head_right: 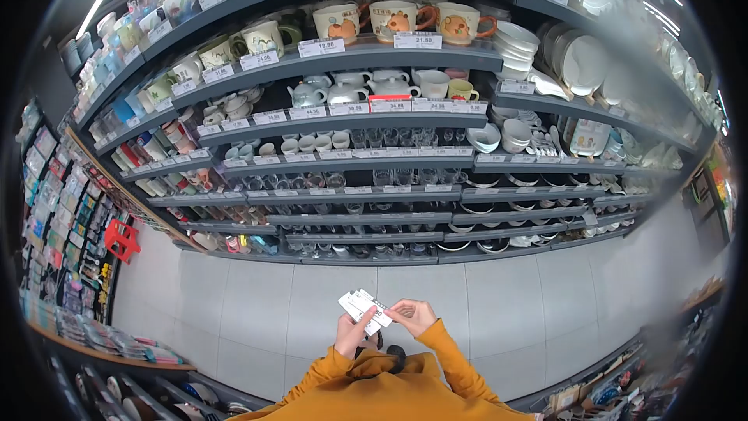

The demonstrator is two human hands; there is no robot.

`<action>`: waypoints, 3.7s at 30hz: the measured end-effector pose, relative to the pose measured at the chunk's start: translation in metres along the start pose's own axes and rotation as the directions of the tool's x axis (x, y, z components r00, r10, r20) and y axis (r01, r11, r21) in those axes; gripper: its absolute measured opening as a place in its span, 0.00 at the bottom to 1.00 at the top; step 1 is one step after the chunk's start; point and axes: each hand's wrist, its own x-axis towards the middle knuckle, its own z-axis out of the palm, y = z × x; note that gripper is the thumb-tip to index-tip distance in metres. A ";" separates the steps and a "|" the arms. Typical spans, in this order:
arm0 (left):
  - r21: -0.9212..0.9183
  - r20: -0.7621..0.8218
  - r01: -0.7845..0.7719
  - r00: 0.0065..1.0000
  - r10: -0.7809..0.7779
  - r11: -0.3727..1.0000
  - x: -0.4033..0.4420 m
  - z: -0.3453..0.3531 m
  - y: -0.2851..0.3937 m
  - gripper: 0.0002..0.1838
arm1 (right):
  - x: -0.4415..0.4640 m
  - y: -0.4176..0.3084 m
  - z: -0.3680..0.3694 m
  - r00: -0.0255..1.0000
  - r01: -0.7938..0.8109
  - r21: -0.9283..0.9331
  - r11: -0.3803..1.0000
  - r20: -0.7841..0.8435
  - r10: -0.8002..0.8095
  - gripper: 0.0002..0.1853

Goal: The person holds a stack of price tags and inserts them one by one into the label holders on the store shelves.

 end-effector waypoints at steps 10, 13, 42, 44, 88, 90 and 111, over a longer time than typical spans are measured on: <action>-0.064 -0.024 0.029 0.999 -0.030 0.998 -0.043 -0.008 0.003 0.12 | -0.026 0.012 0.021 1.000 -0.022 0.138 0.990 -0.013 0.024 0.10; -0.143 -0.062 0.003 0.998 -0.012 0.990 -0.052 -0.012 0.015 0.12 | -0.021 -0.008 0.035 0.999 -0.022 0.122 0.992 0.037 0.018 0.10; -0.087 0.284 0.188 0.946 -0.156 0.978 -0.074 -0.118 0.044 0.22 | -0.008 -0.256 0.072 0.811 0.579 -0.040 0.814 -0.075 -0.581 0.07; -0.082 0.293 0.189 0.943 -0.158 0.979 -0.072 -0.119 0.043 0.22 | -0.009 -0.258 0.072 0.808 0.581 -0.056 0.812 -0.082 -0.583 0.07; 0.300 0.493 0.369 0.729 -0.474 0.880 -0.037 0.073 -0.018 0.21 | -0.113 -0.136 -0.122 0.883 0.306 0.008 0.952 -0.376 -0.281 0.07; 0.320 0.500 0.371 0.716 -0.488 0.872 -0.031 0.091 -0.025 0.22 | -0.114 -0.135 -0.140 0.893 0.271 -0.006 0.963 -0.373 -0.254 0.08; 0.302 0.538 0.234 0.759 -0.368 0.924 0.123 0.240 -0.013 0.21 | 0.008 -0.163 -0.328 0.842 0.401 -0.167 0.901 -0.319 -0.434 0.10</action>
